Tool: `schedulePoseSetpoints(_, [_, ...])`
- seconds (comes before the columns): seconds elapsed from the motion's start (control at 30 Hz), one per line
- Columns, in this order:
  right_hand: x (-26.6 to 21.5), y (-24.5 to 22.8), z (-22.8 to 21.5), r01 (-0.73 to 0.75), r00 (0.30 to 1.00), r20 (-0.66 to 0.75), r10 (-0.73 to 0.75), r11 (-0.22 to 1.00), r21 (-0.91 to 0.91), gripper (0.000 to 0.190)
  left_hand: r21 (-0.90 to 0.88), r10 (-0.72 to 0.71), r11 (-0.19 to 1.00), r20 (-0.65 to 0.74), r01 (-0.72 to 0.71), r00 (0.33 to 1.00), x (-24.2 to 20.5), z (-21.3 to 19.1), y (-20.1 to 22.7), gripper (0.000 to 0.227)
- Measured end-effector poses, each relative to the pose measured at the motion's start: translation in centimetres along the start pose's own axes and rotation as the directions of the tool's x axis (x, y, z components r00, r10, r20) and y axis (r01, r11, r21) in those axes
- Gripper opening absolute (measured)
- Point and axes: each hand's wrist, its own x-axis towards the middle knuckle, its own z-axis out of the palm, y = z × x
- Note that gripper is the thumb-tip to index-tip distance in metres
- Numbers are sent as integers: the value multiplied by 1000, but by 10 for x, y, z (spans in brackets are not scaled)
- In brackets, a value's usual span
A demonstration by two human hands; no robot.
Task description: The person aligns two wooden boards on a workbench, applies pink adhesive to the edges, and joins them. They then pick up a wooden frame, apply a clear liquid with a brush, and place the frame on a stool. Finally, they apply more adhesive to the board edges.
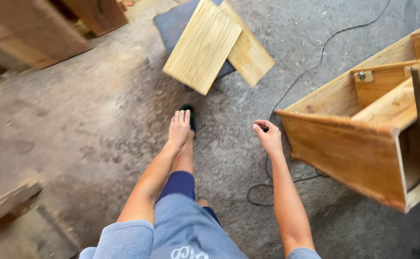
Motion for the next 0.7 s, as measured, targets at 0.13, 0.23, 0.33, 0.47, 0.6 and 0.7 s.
schedulePoseSetpoints(0.13, [160,25,-21,-92,994,37,105,963,-252,30,186,14,981,181,-48,983,101,92,-23,57])
schedulePoseSetpoints(0.23, [277,55,-14,172,985,86,-150,897,-407,33,170,109,975,201,-144,973,139,138,-36,58])
schedulePoseSetpoints(0.33, [373,79,-4,214,977,135,-167,811,-545,42,187,52,978,209,-92,976,153,159,-39,59])
schedulePoseSetpoints(0.47, [455,101,16,278,957,244,-156,725,-630,57,174,110,974,189,-143,976,158,150,-39,53])
schedulePoseSetpoints(0.6, [506,117,32,227,910,411,58,760,-609,48,83,177,979,124,-188,976,169,111,-46,51])
schedulePoseSetpoints(0.7, [506,120,18,112,898,410,161,816,-567,49,-137,84,988,67,-75,994,170,62,-41,61])
